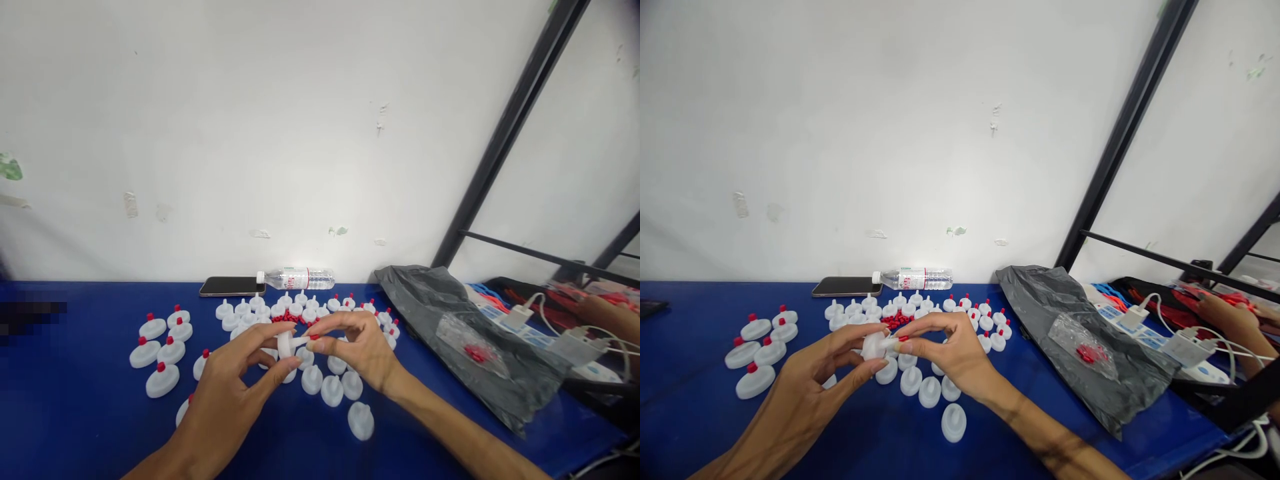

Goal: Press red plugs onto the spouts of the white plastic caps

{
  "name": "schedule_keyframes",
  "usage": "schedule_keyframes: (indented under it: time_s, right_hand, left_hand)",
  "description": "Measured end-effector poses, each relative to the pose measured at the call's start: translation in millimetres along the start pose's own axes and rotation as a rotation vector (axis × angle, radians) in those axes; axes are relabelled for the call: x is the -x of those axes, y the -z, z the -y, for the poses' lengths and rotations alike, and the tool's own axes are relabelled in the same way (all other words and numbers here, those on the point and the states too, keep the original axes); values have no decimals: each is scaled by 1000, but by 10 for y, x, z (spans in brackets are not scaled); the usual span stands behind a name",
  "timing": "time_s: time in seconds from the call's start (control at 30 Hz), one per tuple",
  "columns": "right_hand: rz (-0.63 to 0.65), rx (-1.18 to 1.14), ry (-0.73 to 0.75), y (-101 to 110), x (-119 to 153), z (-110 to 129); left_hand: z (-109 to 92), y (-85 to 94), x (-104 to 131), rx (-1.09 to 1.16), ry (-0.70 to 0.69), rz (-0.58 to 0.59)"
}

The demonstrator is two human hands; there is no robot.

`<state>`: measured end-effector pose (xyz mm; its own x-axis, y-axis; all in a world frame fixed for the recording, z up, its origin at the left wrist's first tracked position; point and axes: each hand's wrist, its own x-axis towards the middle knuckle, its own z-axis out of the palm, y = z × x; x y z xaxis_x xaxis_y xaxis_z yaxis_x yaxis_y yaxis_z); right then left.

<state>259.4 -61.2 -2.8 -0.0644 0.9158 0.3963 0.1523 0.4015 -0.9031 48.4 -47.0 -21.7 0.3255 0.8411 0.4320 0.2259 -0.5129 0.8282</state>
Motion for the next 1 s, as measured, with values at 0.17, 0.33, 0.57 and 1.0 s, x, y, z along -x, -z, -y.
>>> schedule_keyframes:
  time_s: [0.17,0.33,0.57,1.0]
  right_hand:
    - [24,-8,1,-4,14,-3]
    - [92,-15,-34,16,36,40]
    - [87,-33,-19,9,25,70]
    - [198,-46,-38,5,57,42]
  left_hand:
    - [28,-25,17,30,-41,-14]
    - [13,-18,21,-30,-59,-49]
    - [-44,16,29,-62,30,-63]
    - [-35,-41,12,171,130,28]
